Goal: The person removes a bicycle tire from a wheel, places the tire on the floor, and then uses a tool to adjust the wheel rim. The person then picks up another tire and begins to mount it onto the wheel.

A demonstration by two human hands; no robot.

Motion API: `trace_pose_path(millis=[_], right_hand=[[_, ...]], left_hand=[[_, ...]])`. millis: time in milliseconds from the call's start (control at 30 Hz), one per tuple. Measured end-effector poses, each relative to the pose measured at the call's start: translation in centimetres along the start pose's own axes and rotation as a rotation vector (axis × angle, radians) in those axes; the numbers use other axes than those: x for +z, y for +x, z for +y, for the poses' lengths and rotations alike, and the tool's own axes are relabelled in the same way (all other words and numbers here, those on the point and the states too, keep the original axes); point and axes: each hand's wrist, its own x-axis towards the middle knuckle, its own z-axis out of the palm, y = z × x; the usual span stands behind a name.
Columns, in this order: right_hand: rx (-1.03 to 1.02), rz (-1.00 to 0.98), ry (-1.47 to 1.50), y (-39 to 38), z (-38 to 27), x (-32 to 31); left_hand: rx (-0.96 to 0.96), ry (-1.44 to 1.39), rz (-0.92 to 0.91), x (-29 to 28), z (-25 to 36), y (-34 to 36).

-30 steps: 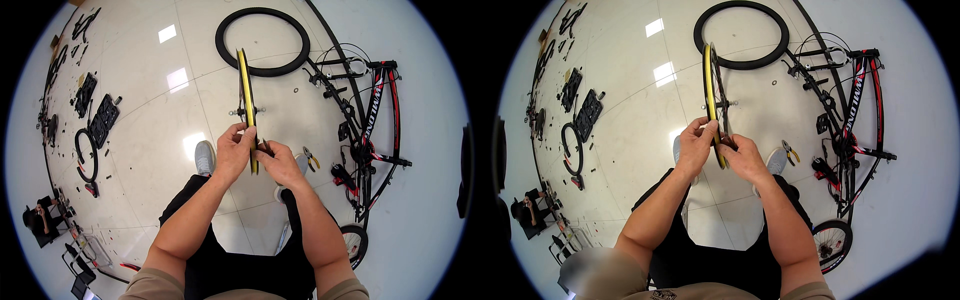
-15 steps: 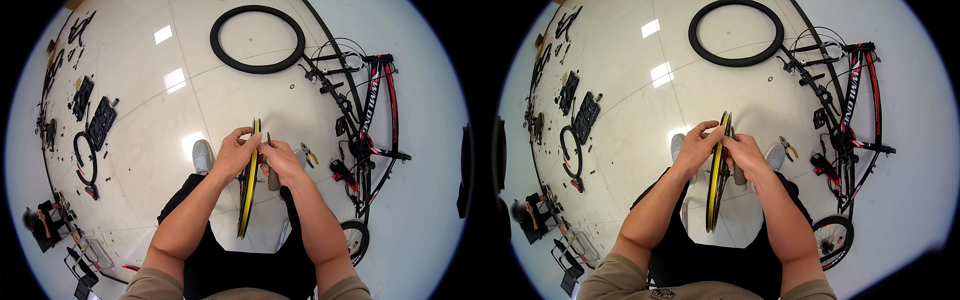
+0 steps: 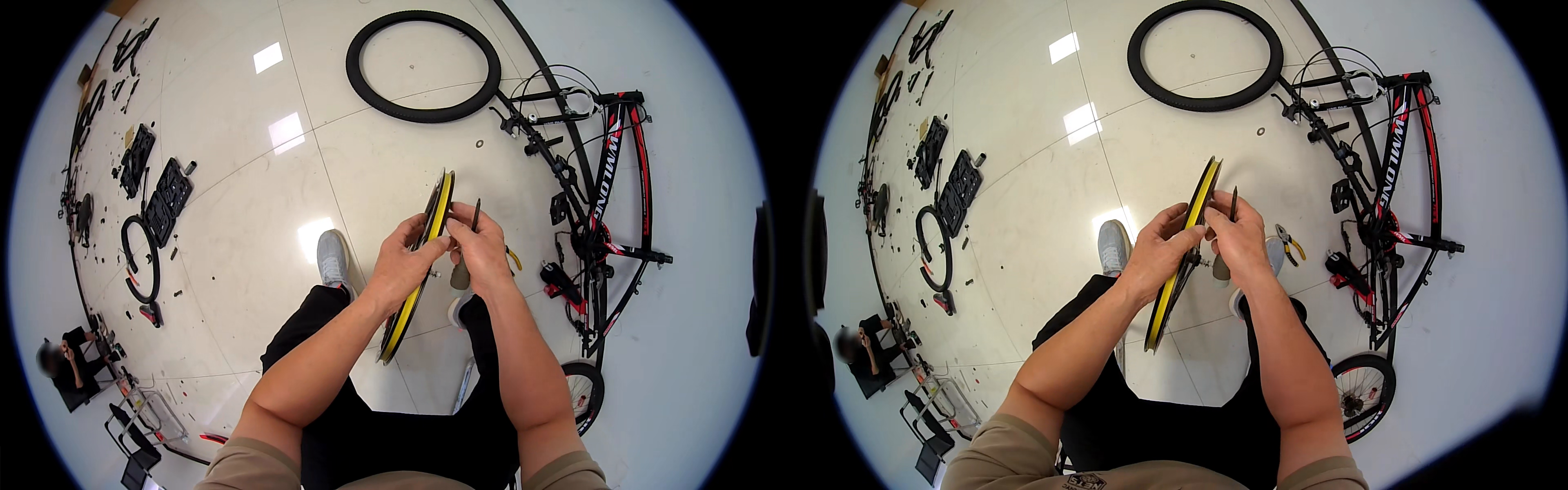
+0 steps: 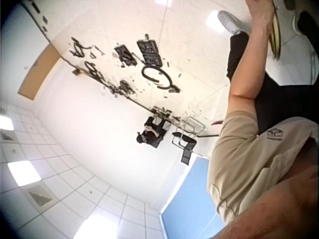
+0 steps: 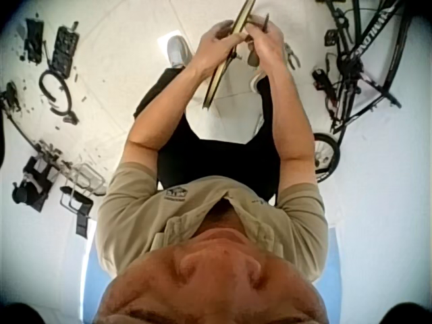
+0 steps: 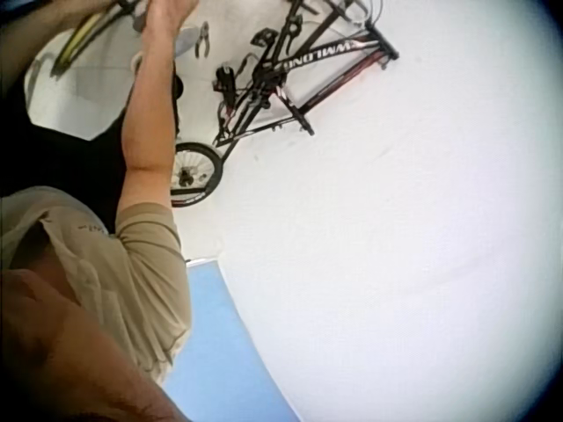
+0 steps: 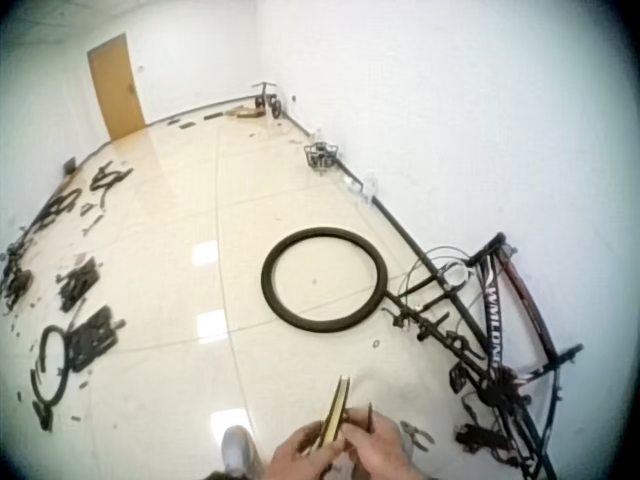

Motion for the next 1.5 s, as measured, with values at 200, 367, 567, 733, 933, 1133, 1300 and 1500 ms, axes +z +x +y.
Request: trace_pose_path(millis=[200, 367, 567, 733, 933, 1133, 1300, 1500], right_hand=[[-0.008, -0.001, 0.053, 0.2, 0.7, -0.3], [-0.01, -0.043, 0.167, -0.1, -0.3, -0.3], [0.025, -0.017, 0.048, -0.4, 0.0, 0.3], [0.127, -0.045, -0.256, -0.6, 0.4, -0.2], [0.148, -0.306, -0.289, -1.7, -0.5, -0.6], [0.07, -0.363, -0.474, -2.8, -2.5, -0.7], [0.07, -0.465, -0.45, -2.4, -1.8, -1.0], [0.02, -0.442, -0.498, -2.0, -1.7, -0.8]], left_hand=[[0.041, 0.319, -0.029, 0.8, -0.1, -0.8], [0.023, 0.264, -0.039, 2.2, 0.8, -2.2], [0.122, 0.21, 0.07, 2.3, -0.9, -1.8], [0.129, 0.078, 0.069, 0.4, -0.2, 1.0], [0.168, -0.21, 0.065, -1.0, 1.8, 1.9], [0.162, -0.242, 0.066, -1.1, 1.9, 1.8], [0.15, -0.193, 0.02, -0.9, 2.5, 1.2], [0.211, -0.092, 0.034, -1.0, 2.0, 1.1]])
